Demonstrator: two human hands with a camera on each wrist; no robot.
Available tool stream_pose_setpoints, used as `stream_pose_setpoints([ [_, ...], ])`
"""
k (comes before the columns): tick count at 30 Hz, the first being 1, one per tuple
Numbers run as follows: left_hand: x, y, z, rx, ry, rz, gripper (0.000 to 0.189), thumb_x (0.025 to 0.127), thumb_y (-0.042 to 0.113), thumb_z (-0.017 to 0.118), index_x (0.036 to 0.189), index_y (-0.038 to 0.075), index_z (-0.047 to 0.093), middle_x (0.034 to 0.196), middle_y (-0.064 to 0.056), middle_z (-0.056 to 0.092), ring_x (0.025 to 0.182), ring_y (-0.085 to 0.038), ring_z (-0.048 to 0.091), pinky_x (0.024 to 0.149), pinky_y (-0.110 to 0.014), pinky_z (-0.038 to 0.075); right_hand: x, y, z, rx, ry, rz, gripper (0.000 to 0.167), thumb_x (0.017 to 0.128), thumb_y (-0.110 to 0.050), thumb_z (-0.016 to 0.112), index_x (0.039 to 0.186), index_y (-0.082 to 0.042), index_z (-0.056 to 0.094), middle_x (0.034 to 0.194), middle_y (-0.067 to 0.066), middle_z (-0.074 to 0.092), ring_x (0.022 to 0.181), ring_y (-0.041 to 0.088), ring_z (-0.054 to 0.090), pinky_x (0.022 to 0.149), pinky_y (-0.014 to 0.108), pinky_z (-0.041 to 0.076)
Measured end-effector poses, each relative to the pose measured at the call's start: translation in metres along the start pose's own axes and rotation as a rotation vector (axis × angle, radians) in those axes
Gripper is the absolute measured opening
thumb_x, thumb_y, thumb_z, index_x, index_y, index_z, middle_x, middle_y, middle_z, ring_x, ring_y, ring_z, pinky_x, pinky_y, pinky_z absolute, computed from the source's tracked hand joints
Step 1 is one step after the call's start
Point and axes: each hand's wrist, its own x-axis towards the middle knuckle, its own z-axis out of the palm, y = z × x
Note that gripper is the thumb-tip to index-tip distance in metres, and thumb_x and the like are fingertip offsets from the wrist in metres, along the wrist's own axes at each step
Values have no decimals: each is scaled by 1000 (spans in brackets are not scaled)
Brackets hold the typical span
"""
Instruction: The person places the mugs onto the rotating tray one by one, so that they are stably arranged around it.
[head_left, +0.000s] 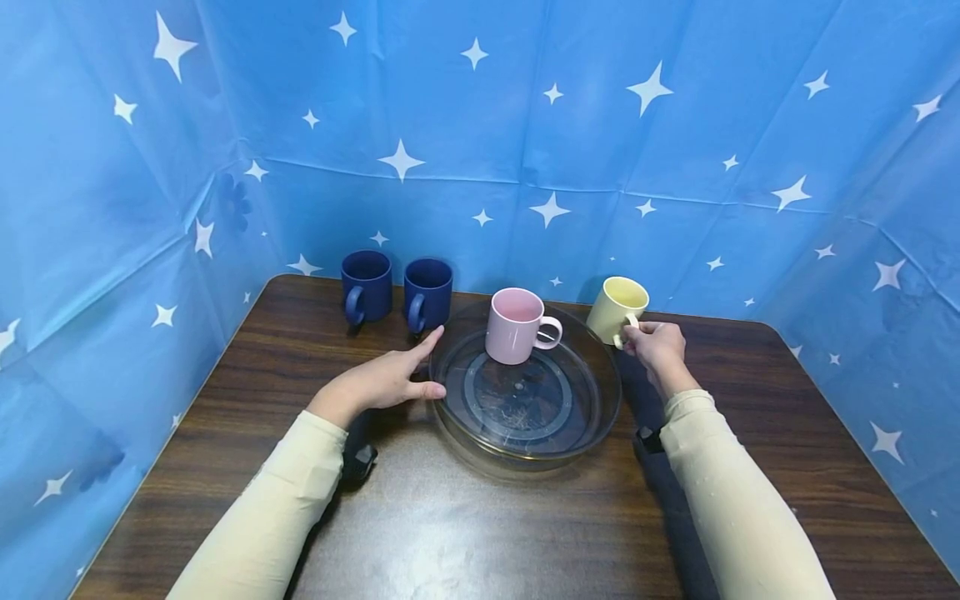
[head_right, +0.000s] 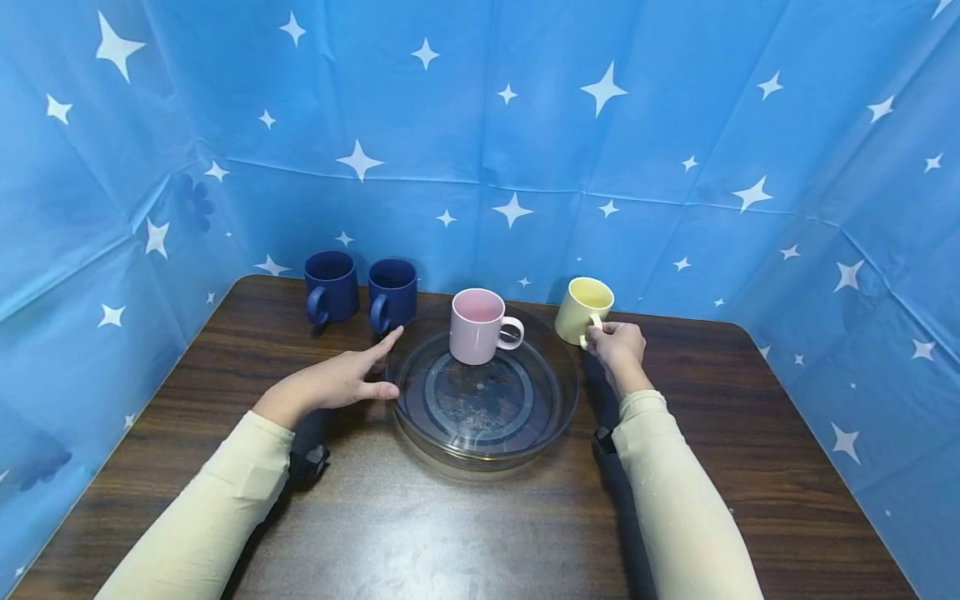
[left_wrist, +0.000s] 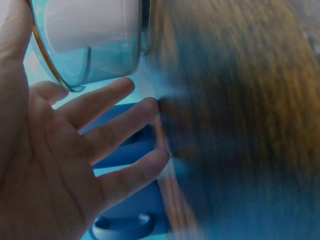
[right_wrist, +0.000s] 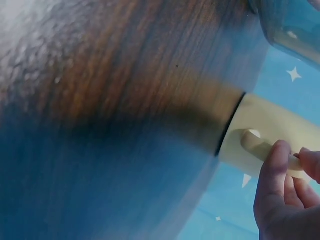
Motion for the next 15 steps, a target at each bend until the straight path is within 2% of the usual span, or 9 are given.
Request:
stream_pose_setpoints([
  [3,1,0,0,4,2,0,96,99,50,61,165,18,-2,161,-27,28,144,-45,35,116,-59,28,-1,0,-2,17,2,-3,31,99,-9,64,121,12,67,67,-5,65,57,0,60,58,16,52],
  [9,2,0,0,8,4,1,96,100,48,61,165,17,-2,162,-26,26,144,-47,35,116,-60,28,-4,-5,-6,37,-9,1,32,100,-9,64,122,13,66,76,3,71,59,2,62,64,22,58],
  [15,2,1,1,7,4,2,95,100,49,60,164,14,-1,162,-27,26,144,-47,34,116,-61,28,-8,-9,-10,56,-13,2,31,99,-8,63,122,14,65,72,2,70,57,2,63,64,23,59],
])
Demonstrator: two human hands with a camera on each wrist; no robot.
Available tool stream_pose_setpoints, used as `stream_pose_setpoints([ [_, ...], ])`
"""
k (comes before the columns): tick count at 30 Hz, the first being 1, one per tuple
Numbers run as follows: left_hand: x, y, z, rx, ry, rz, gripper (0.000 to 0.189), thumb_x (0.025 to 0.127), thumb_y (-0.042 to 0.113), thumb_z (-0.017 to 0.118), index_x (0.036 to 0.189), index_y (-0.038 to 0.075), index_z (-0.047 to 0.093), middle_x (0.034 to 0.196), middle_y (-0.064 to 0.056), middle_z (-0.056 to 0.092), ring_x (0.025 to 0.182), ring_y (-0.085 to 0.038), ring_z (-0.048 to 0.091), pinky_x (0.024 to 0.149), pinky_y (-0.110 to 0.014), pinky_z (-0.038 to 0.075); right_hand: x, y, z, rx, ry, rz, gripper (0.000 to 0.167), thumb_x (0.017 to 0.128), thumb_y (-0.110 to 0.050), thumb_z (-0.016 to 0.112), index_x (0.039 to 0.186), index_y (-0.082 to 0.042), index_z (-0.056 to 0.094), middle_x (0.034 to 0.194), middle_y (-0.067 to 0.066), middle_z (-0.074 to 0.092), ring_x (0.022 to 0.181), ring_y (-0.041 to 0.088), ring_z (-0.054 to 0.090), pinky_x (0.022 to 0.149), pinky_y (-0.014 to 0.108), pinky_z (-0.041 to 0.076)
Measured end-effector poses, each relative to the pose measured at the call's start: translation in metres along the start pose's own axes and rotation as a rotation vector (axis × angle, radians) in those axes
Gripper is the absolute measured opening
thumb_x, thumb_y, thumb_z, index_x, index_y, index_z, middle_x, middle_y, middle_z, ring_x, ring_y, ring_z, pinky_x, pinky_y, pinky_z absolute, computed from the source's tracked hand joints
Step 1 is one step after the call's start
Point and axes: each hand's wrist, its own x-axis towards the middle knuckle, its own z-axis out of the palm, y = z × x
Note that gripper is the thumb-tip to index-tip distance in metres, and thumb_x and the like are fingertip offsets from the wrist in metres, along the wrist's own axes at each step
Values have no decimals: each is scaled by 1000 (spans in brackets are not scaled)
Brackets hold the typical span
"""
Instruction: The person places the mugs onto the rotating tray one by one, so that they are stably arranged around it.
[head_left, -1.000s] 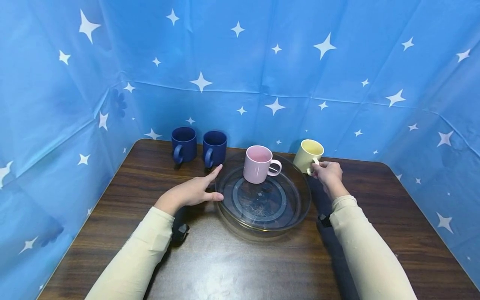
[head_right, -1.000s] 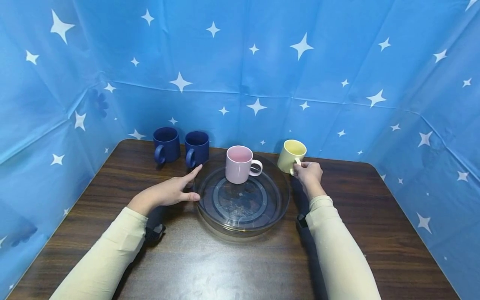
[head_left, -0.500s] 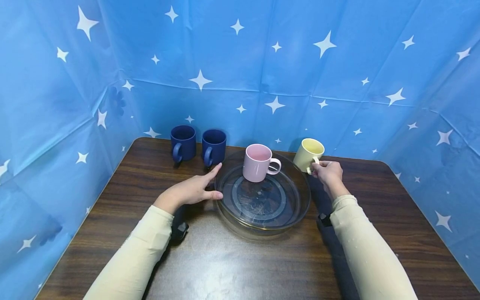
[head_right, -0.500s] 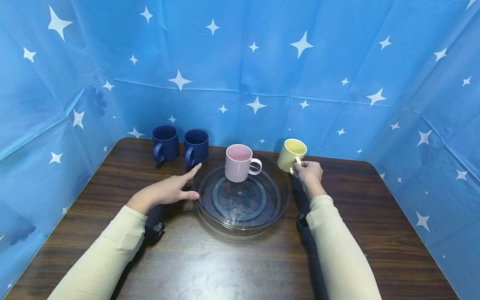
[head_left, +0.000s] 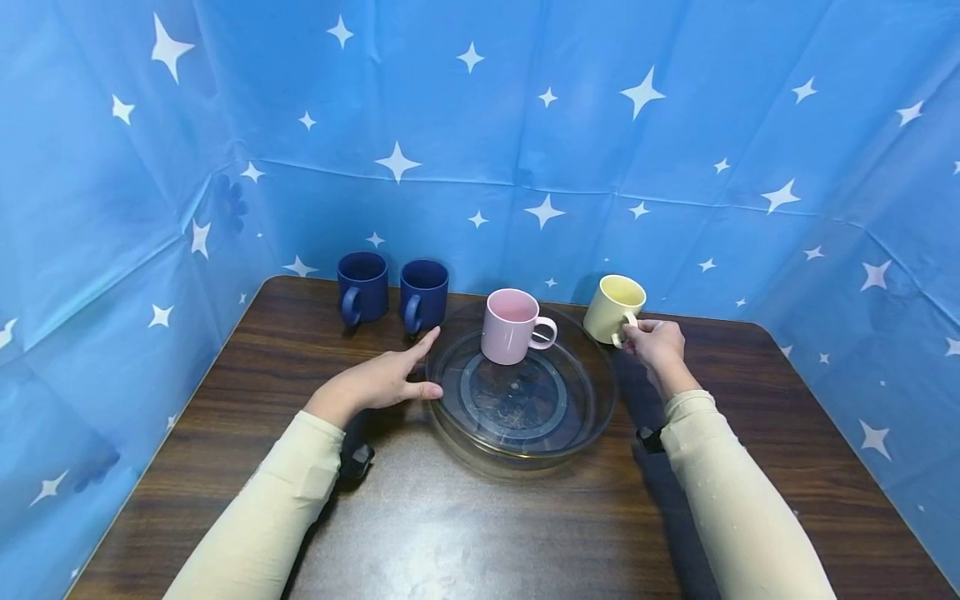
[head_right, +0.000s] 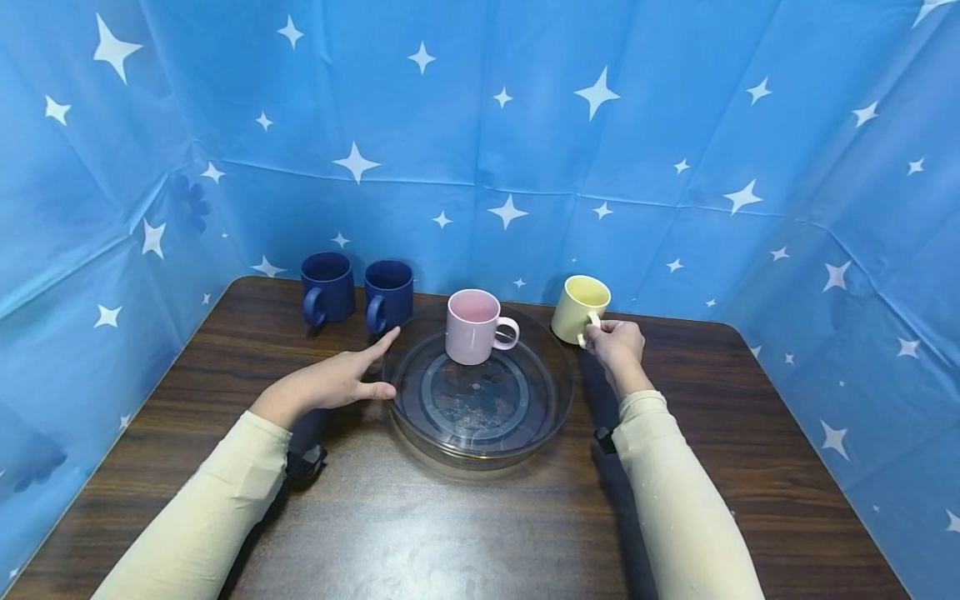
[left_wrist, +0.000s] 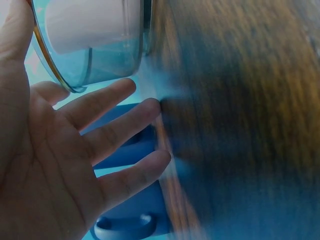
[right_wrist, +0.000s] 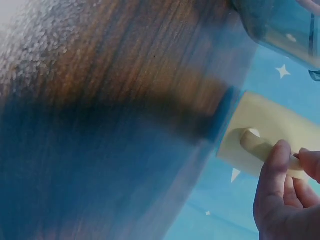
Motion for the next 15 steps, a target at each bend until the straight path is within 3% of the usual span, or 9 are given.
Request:
stream_pose_setpoints([
  [15,1,0,1,-9,-2,-20,96,99,49,61,165,18,-2,165,-21,22,147,-44,30,117,-60,26,-5,-9,-6,-39,15,-27,29,98,-9,64,118,12,69,74,5,73,58,2,62,61,22,57],
])
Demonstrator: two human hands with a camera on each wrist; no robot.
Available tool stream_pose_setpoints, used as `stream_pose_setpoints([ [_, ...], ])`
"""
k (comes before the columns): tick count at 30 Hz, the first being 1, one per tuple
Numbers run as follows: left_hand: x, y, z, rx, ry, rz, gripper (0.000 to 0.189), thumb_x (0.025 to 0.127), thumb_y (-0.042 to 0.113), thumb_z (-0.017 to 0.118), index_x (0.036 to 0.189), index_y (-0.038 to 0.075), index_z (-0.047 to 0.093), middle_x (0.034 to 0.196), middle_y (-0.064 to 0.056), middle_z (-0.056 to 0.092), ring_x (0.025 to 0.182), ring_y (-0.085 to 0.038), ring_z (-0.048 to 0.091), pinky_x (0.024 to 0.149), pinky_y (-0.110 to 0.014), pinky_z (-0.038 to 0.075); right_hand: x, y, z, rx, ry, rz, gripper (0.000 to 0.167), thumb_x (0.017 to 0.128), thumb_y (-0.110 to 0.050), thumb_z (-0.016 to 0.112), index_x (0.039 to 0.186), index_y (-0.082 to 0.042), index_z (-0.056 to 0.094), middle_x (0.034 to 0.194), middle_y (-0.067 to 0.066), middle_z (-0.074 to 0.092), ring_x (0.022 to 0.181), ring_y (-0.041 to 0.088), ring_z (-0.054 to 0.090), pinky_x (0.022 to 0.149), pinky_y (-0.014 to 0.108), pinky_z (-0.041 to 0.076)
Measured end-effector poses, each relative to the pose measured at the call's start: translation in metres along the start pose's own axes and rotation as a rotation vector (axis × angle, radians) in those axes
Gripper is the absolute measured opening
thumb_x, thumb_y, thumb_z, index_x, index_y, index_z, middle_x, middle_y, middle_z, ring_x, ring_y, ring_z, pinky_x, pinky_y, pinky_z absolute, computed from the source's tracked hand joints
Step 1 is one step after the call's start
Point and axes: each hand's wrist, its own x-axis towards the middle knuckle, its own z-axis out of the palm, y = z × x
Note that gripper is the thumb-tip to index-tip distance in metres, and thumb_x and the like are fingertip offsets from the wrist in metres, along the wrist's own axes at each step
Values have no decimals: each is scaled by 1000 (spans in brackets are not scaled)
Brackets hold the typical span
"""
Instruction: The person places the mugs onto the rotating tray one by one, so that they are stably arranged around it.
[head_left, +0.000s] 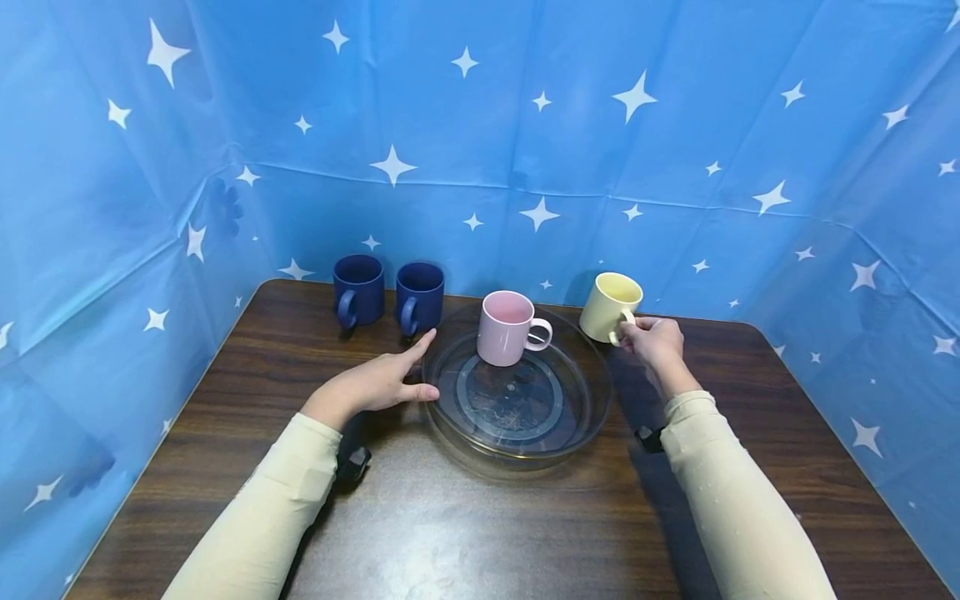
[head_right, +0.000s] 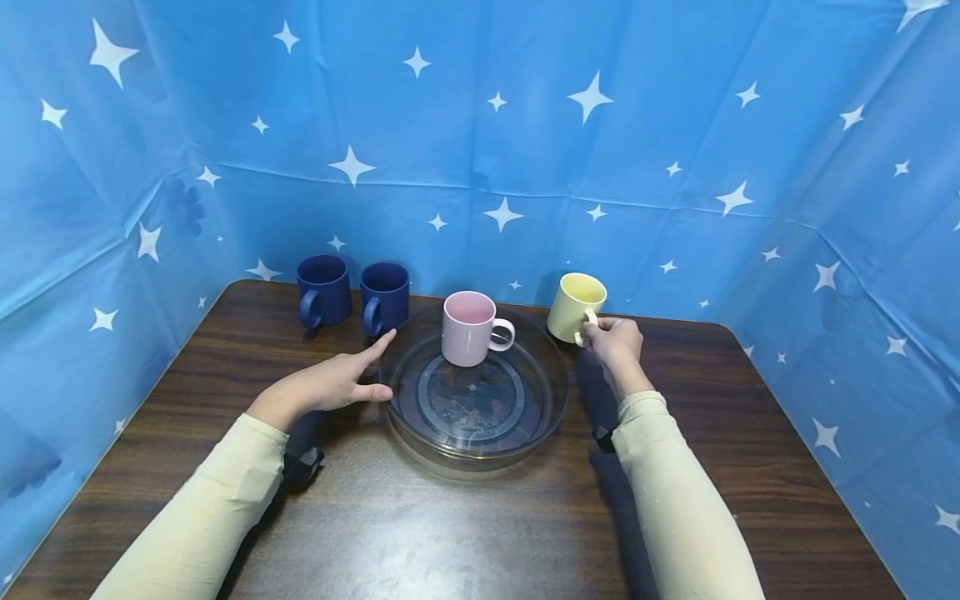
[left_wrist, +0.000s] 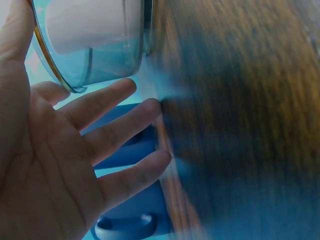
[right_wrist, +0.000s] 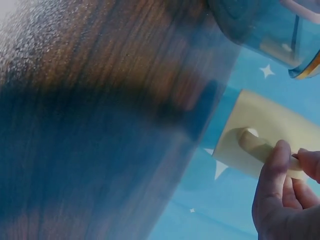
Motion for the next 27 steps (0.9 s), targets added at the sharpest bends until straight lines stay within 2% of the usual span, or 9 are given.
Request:
stream_pose_setpoints([
  [6,0,-3,1,-1,4,10,97,98,53,61,165,17,-1,164,-23,23,147,-45,31,117,-60,26,-5,-5,1,-8,-3,-17,30,99,-10,64,119,12,68,73,2,71,57,0,61,55,16,52],
  [13,0,-2,1,2,6,9,96,99,49,61,165,18,-1,164,-24,24,146,-45,31,117,-60,27,-9,-11,2,16,-16,-43,30,100,-9,64,119,14,67,81,10,74,57,0,61,60,19,55],
  [22,-1,0,0,4,5,13,95,100,48,61,165,17,-2,164,-23,22,147,-46,30,117,-61,26,-13,-16,1,14,-13,-57,30,100,-9,64,119,14,67,84,13,75,60,2,63,57,15,53],
  [27,0,0,0,8,3,12,95,100,48,61,165,17,-3,164,-23,22,146,-46,31,116,-61,27,-15,-20,-1,35,-18,-53,30,100,-9,64,119,14,67,84,11,74,60,2,62,57,16,52],
])
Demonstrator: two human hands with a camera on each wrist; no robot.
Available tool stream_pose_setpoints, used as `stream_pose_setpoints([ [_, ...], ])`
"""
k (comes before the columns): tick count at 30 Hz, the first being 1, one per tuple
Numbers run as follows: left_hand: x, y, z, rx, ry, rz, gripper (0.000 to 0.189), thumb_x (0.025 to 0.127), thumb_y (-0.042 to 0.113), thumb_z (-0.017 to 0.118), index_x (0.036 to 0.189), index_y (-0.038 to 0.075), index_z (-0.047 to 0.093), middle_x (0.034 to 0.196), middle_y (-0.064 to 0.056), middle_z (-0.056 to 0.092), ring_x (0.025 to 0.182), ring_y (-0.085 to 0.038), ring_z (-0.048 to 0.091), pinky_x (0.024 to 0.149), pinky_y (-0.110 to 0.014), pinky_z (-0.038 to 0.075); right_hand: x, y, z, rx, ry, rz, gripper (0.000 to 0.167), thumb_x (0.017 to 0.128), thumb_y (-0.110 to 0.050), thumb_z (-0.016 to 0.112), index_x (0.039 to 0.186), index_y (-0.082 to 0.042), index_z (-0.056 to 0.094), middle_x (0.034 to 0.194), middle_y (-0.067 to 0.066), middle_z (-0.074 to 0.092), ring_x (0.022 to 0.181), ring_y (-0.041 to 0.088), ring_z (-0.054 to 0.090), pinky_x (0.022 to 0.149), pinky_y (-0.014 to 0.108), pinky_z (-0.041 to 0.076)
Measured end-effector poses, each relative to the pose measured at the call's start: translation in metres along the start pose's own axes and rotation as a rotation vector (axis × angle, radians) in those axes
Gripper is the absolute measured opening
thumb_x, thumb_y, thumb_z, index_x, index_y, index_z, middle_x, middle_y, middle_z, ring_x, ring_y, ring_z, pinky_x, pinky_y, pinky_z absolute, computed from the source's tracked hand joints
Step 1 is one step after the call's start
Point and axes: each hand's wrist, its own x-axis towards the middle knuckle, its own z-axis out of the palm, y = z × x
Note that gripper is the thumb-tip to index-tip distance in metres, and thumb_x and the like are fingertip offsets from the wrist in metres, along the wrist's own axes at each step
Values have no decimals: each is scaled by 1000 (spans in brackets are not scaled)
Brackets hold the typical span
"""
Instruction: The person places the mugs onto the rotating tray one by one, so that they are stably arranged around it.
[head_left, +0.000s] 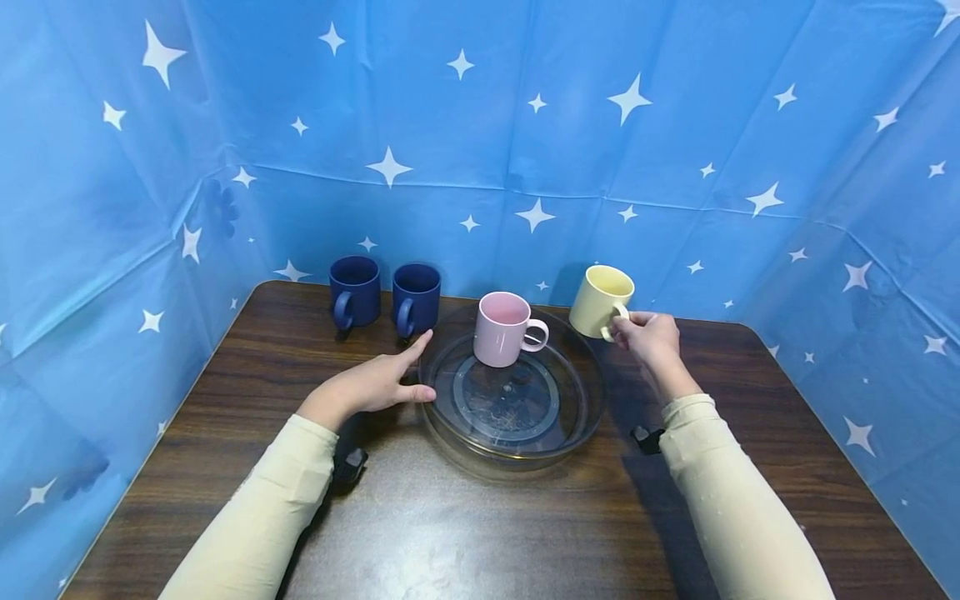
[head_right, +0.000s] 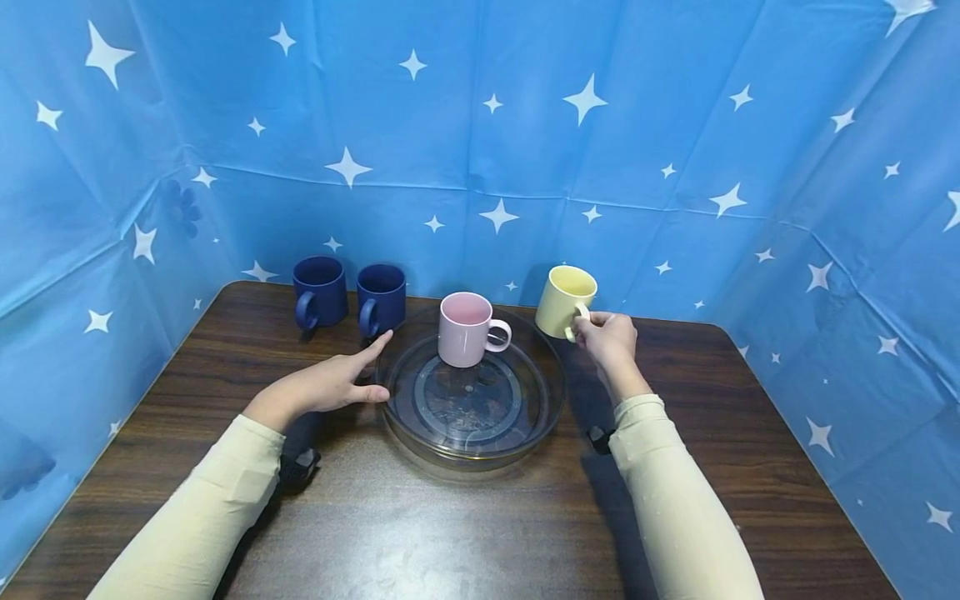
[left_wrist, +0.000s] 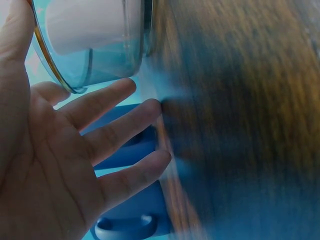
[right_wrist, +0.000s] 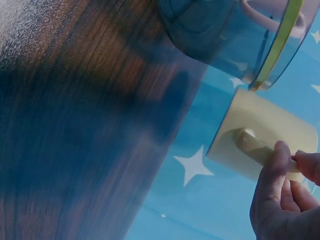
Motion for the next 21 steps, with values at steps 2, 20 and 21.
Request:
stream_pose_setpoints([
  [2,0,0,0,-1,1,-4,95,100,48,61,165,18,-3,164,-23,22,146,-46,31,116,-61,27,-1,-1,-1,-2,1,-1,30,100,-9,64,119,14,67,83,10,74,60,1,62,57,15,52],
  [20,0,0,0,-19,-2,-6,96,99,52,60,165,17,-2,164,-23,22,147,-46,30,116,-62,26,-8,-12,-6,-4,6,-19,30,100,-10,65,120,13,68,84,9,74,61,3,62,57,15,51],
  [21,0,0,0,-18,-4,-6,97,99,53,60,164,17,-2,164,-23,22,147,-46,30,116,-62,27,-8,-13,-6,1,6,-22,30,100,-9,65,119,13,68,82,8,73,60,2,61,58,16,52],
])
